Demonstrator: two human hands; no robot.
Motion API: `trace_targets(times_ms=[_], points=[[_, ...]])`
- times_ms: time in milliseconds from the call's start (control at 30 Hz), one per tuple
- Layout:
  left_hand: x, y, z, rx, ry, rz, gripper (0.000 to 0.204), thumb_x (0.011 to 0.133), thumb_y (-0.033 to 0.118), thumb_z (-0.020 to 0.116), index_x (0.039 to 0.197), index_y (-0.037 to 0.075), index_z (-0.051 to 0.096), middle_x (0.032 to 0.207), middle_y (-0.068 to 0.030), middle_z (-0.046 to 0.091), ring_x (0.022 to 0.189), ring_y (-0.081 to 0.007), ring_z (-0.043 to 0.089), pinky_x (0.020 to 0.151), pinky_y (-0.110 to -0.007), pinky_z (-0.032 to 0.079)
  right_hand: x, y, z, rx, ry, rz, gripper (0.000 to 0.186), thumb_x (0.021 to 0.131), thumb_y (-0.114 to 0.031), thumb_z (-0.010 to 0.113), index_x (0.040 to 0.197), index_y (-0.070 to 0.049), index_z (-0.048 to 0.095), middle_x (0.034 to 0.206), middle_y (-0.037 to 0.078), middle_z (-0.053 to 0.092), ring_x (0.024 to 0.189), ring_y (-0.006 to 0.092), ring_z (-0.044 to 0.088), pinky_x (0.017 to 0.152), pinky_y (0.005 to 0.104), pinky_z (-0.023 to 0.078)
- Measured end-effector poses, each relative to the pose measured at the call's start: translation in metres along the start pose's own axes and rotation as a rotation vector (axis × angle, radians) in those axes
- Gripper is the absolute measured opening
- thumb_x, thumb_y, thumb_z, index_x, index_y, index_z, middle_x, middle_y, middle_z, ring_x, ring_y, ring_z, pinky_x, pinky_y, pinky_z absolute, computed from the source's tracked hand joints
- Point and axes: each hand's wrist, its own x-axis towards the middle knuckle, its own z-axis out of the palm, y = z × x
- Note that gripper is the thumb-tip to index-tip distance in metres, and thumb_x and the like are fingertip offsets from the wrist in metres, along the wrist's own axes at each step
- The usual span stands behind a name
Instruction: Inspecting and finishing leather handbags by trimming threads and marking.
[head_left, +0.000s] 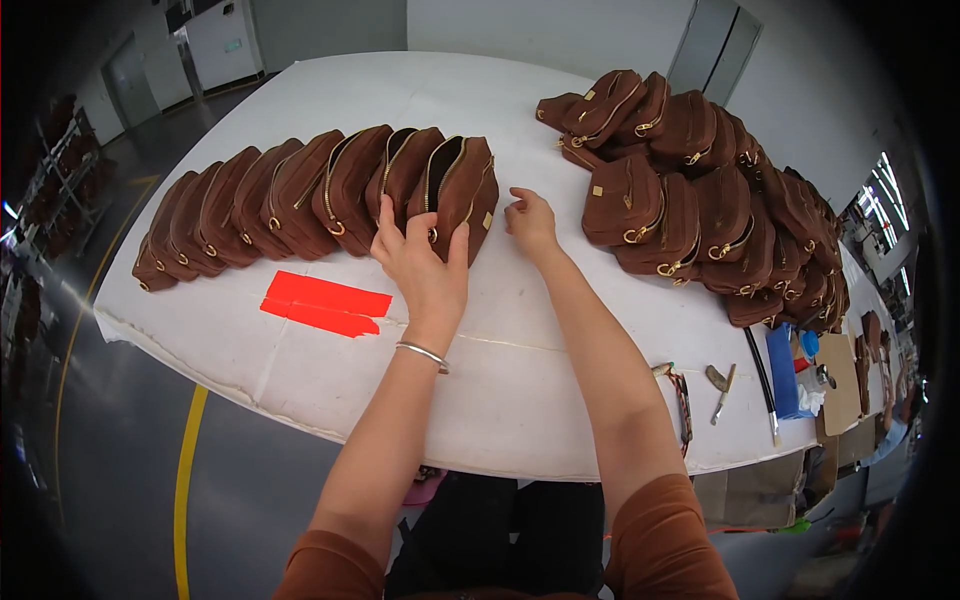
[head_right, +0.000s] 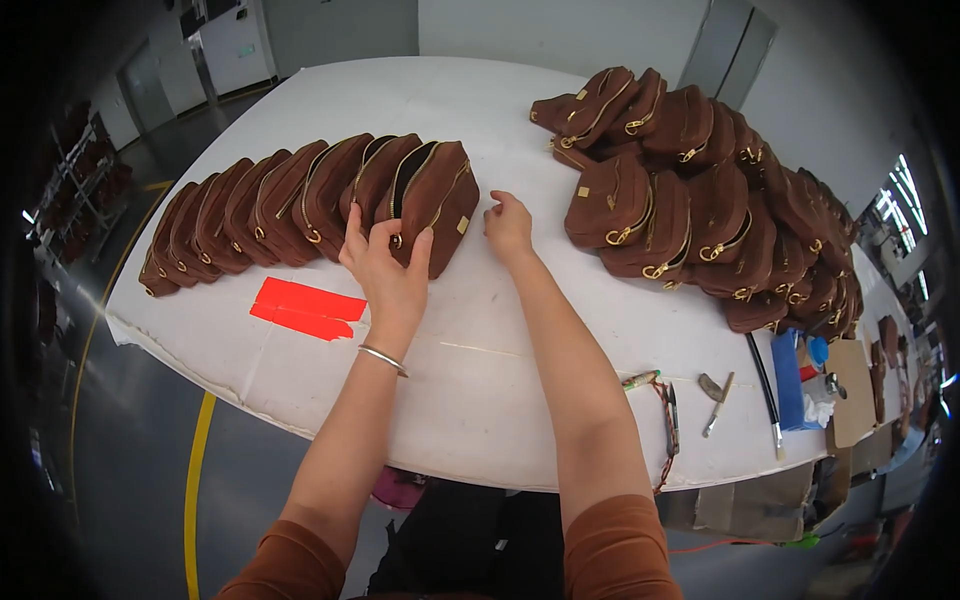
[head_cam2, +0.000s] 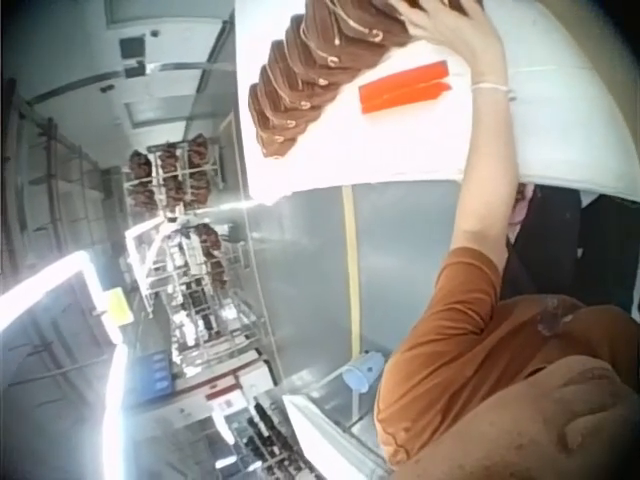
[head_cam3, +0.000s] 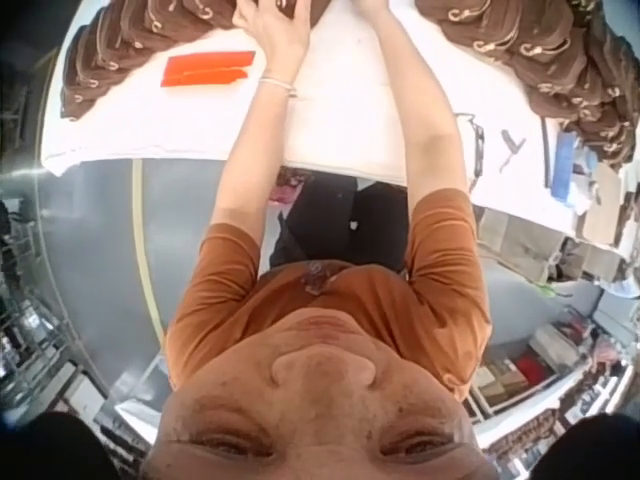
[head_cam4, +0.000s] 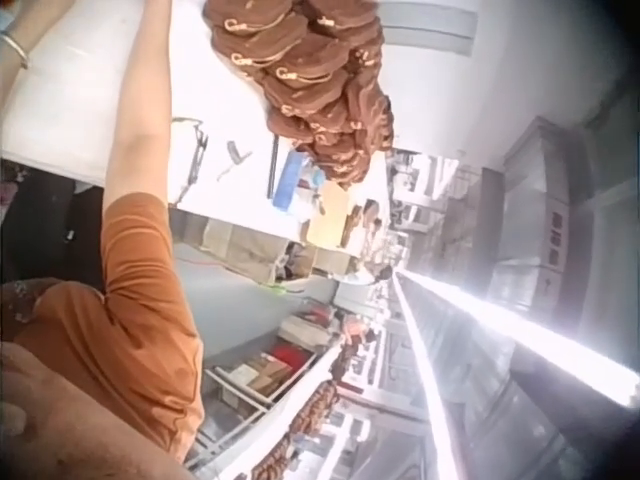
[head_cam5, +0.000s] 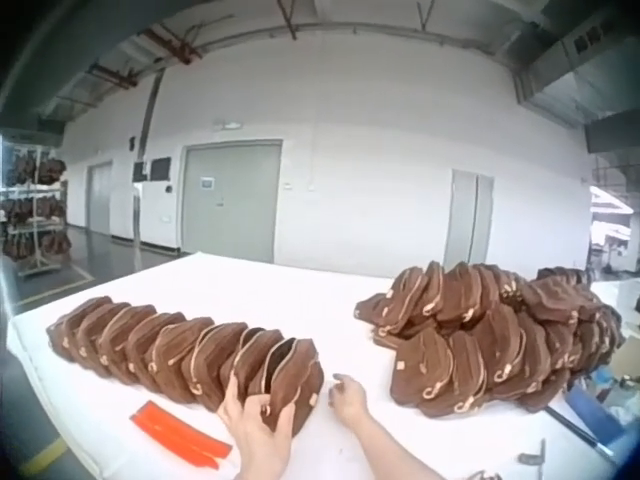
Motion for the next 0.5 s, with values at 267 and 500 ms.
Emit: trace_targets(times_ms=[267, 500], points=[[-0.0024, 0.0028, 0.0060, -0.014, -0.017, 0.006, 0.040, 0.085, 0.021, 0.072, 0.116, 0.001, 0.056, 0.150, -0.0307, 0.026, 0.129, -0.0440, 0.029, 0.106, -0.050, 0.031, 0.0010, 0.0035, 0.0070, -0.385, 0.073, -0.137, 0.019, 0.085, -0.015, 0.068, 0.100, -0.005, 0.074, 0.100, 0.016, 0.072, 0.092, 0.0343, 0.069, 0.083, 0.0413, 0.053], [-0.0026, 0.0022, 0.0059, 0.016, -0.011, 0.026, 0.039, 0.086, 0.021, 0.072, 0.116, 0.000, 0.055, 0.150, -0.0323, 0.024, 0.129, -0.0449, 0.028, 0.107, -0.051, 0.029, 0.0004, 0.0058, 0.0080, -0.295, 0.088, -0.206, 0.016, 0.085, -0.017, 0.067, 0.092, -0.006, 0.075, 0.093, 0.018, 0.071, 0.090, 0.0354, 0.068, 0.081, 0.0418, 0.053]])
